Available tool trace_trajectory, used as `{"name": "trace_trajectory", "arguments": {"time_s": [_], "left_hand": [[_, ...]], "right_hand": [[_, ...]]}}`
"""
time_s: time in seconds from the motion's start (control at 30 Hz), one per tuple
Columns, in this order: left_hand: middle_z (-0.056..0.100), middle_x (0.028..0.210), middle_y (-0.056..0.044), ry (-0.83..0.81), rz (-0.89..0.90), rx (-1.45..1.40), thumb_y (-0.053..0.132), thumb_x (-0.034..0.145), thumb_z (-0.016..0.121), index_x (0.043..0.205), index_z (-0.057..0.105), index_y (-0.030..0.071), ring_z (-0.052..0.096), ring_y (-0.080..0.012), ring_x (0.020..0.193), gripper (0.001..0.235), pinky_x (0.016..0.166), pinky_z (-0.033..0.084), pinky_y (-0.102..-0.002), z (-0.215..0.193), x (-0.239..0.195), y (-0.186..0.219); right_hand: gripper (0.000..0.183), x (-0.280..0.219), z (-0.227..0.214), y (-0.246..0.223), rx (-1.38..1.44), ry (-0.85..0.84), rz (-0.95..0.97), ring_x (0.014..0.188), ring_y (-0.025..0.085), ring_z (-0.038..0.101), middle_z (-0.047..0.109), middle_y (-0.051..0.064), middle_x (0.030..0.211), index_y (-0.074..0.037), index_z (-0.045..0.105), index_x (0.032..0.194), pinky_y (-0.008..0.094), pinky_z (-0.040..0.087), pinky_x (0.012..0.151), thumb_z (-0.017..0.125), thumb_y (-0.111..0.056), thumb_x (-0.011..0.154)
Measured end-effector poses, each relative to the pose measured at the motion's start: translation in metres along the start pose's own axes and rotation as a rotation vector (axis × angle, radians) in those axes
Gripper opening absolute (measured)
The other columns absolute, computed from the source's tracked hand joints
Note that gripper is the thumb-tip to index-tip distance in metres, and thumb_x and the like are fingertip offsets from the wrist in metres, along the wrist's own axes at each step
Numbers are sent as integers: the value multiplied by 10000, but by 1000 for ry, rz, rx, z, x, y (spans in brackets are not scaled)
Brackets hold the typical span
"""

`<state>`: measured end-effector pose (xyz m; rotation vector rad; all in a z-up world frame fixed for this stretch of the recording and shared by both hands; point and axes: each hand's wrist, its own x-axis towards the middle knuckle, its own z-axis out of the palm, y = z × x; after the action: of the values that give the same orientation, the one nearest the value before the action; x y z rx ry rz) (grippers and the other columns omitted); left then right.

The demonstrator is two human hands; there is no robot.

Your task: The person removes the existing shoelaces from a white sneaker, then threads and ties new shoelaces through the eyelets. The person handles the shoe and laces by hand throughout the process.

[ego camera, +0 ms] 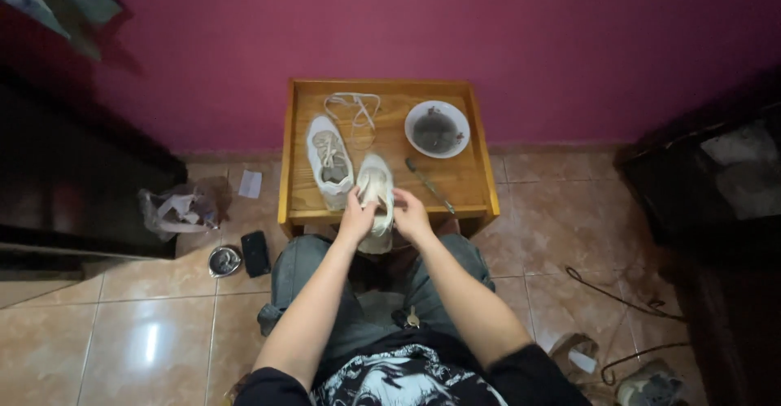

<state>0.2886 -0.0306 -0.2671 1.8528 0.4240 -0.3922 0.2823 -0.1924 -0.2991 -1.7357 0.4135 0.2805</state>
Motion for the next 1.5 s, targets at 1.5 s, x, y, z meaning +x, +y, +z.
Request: {"name": "trace_trajectory", "arguments": {"time_s": [1.5], "left_hand": [[617,1123,-138,414,858,435,214,859,747,1025,697,113,685,-449,920,201,766,580,-511,-162,-236,85]], "right_hand": [[441,-221,-6,-136,272,-260,-457,981,188,715,724,145,1219,-58,543,1402,318,630,834,650,-68,974]]}}
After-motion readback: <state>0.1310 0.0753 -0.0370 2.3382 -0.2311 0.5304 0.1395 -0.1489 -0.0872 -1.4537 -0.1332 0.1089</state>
